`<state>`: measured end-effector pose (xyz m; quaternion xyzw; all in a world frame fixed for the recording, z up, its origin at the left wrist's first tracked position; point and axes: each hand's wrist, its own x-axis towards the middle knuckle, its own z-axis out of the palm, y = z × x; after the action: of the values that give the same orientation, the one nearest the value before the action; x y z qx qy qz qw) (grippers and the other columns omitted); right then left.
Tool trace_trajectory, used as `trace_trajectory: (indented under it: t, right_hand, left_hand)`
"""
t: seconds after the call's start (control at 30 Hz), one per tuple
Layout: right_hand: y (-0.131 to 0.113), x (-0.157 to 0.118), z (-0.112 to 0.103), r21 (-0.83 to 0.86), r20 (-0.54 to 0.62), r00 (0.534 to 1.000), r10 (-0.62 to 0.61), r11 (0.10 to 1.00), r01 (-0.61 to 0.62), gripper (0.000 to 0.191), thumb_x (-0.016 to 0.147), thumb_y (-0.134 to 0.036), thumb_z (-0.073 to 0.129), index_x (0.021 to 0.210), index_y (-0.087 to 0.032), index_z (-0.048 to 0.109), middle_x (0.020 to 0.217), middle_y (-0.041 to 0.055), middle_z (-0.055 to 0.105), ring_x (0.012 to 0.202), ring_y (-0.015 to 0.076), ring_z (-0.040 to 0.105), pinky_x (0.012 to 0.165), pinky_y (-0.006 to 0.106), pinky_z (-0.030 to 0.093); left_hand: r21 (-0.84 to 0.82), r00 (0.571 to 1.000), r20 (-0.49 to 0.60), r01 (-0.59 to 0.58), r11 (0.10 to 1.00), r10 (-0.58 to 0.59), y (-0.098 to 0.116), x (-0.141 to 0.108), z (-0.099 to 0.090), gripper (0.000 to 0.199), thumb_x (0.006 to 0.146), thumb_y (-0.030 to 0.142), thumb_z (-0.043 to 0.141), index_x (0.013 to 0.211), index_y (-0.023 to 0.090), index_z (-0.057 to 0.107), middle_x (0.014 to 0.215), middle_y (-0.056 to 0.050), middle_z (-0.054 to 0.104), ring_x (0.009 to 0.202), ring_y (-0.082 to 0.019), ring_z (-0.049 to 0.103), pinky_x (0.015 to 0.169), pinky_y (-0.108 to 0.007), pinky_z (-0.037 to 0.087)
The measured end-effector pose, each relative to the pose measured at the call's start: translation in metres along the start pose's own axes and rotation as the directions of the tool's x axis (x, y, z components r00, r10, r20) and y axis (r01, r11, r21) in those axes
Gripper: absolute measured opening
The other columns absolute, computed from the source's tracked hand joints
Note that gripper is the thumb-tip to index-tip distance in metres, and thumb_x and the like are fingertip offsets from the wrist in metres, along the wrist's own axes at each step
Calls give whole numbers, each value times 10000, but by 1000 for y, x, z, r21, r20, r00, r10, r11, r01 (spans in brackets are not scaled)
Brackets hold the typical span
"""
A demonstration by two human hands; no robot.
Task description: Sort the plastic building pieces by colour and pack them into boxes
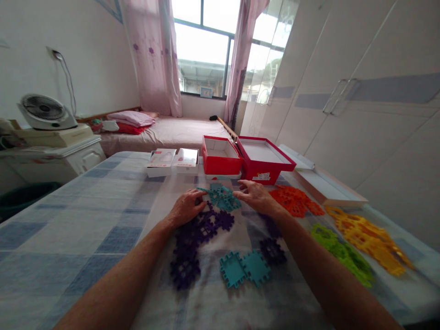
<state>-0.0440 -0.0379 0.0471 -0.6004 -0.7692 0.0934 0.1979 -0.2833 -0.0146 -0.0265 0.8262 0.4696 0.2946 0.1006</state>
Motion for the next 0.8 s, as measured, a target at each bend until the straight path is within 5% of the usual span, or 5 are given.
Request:
trace_trajectory:
  t: [0.13,0.33,0.53,0.67,0.8]
  right_hand:
    - [12,1,-3,-109,-83,996,42,993,-51,445,827,-417,497,1172,-145,571,1107,115,639,1015,207,582,850,275,417]
    - [51,-13,3,-294,53,981,187,942,-163,382,821,-383,483,1098,-154,614,1070,126,650,1000,237,587,823,302,415]
    - [48,-13,18,-445,5,988,154,885,-136,334,803,-342,507,1043,-142,624,1038,155,640,1001,264,569,821,323,408]
    - [45,-17,20,-454,37,991,127,886,-97,241,818,-239,460,928,-127,642,946,167,661,933,257,597,807,328,406]
    - [47,-19,21,-417,45,996,84,907,-57,254,817,-187,457,1013,-136,611,985,147,663,946,216,599,815,282,404]
  left_hand:
    - [-13,1000,-2,30,999,-30,0,0,-1,375,801,271,517,1149,164,609,802,-32,661,813,-188,580,799,-295,438]
    - [-6,997,5,81,997,-81,-1,0,0,325,802,274,500,1066,172,660,721,-30,649,744,-179,580,735,-284,437]
    - [4,996,6,87,996,-87,-1,0,-1,326,796,247,491,1063,155,652,693,-26,641,714,-171,580,719,-278,450]
    - [-24,1000,-18,24,999,-24,-4,0,1,291,800,256,489,1011,166,667,849,-49,659,822,-182,593,802,-301,458]
    - [-67,995,-85,-53,996,47,-5,-1,3,212,793,266,509,877,193,690,1022,-57,623,966,-190,571,895,-313,436]
